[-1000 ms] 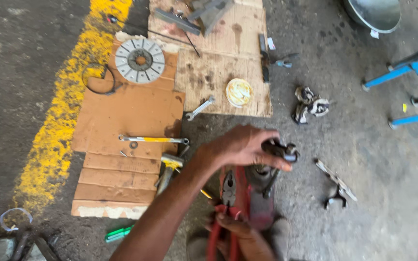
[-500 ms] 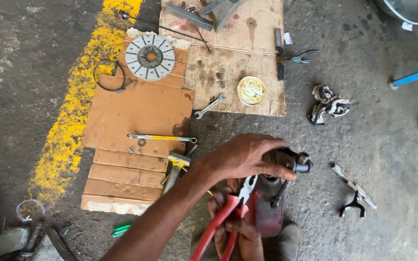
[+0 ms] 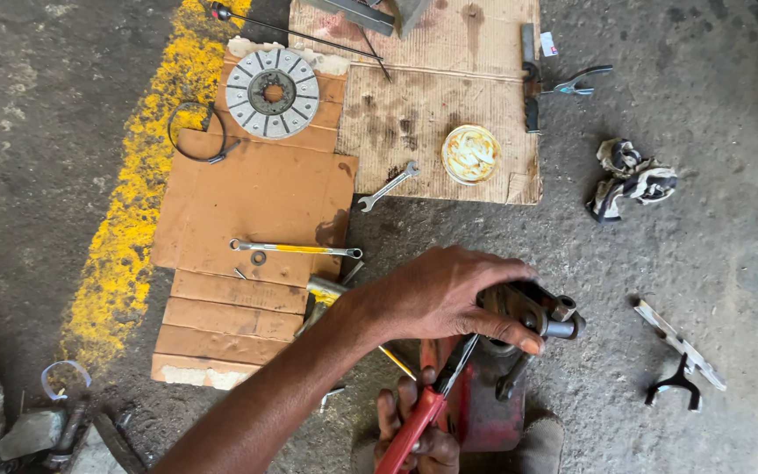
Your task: The person disassembles and reassembles a mechanical part with a red housing on a workshop floor, using pliers and a screwdriver to manipulate internal wires and components.
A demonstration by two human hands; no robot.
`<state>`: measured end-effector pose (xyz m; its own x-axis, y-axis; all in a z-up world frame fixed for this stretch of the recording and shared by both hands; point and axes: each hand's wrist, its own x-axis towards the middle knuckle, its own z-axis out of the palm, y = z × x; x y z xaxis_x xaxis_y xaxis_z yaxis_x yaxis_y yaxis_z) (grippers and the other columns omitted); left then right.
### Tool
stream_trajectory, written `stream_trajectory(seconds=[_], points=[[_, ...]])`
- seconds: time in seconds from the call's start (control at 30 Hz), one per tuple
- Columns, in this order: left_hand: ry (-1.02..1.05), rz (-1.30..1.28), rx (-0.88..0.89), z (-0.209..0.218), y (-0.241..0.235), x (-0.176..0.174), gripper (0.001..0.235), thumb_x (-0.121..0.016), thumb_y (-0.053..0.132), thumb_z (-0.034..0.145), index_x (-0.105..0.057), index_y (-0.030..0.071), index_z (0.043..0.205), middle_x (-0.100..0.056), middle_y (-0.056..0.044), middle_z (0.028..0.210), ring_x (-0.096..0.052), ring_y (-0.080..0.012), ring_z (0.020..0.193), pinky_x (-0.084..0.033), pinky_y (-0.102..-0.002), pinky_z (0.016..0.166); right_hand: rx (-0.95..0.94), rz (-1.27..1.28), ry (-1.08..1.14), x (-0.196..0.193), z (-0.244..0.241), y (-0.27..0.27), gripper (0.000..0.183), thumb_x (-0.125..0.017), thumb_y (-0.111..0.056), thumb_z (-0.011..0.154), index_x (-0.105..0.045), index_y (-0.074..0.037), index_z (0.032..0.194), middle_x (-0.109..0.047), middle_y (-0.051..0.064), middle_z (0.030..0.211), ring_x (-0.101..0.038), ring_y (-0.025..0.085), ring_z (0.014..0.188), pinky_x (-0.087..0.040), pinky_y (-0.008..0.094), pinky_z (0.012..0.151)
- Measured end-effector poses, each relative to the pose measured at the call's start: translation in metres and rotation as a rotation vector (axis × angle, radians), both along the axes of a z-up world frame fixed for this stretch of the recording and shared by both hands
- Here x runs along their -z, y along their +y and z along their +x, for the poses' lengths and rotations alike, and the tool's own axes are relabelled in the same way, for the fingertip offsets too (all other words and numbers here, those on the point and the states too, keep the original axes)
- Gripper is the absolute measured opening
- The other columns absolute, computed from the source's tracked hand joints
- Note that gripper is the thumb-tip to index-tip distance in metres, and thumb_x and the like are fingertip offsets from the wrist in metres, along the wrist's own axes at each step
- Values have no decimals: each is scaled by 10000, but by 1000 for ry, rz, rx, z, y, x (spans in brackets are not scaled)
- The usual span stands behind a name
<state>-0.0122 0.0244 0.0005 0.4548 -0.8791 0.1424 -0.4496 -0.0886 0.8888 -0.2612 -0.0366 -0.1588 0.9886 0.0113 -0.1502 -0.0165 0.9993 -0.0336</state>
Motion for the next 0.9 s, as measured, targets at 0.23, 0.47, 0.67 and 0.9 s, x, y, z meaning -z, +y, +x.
stream_trajectory(seconds=[0.23, 0.47, 0.67, 0.9], points=[[63, 38, 11, 2, 1, -8, 895, -659, 735, 724, -638, 109, 1363, -755, -147, 1143, -761, -292, 1010, -603, -419, 879, 13, 13, -9, -2, 5, -4, 879, -552, 153, 783, -331, -185, 1565, -514, 163, 1442, -536, 283, 1360, -600, 299, 861], [32, -30, 5, 3, 4, -11, 836, -676, 721, 756, -657, 113, 1328, -757, -128, 1086, -760, -286, 970, -605, -419, 842, 12, 21, -2, 0, 10, -5, 906, -560, 149, 781, -311, -203, 1578, -501, 182, 1455, -540, 289, 1355, -599, 299, 859], [165, 40, 24, 4, 6, -17, 881, -669, 759, 704, -646, 116, 1306, -759, -118, 1027, -798, -267, 827, -634, -401, 785, 17, 19, -11, 1, 11, -8, 930, -566, 146, 779, -293, -219, 1589, -490, 199, 1467, -544, 293, 1351, -598, 298, 857], [17, -46, 17, 4, 3, -12, 854, -649, 751, 764, -668, 95, 1310, -766, -126, 1037, -762, -278, 984, -603, -422, 869, 16, 21, -18, -4, 14, -16, 958, -574, 143, 776, -272, -237, 1602, -477, 218, 1480, -549, 299, 1345, -597, 298, 855]])
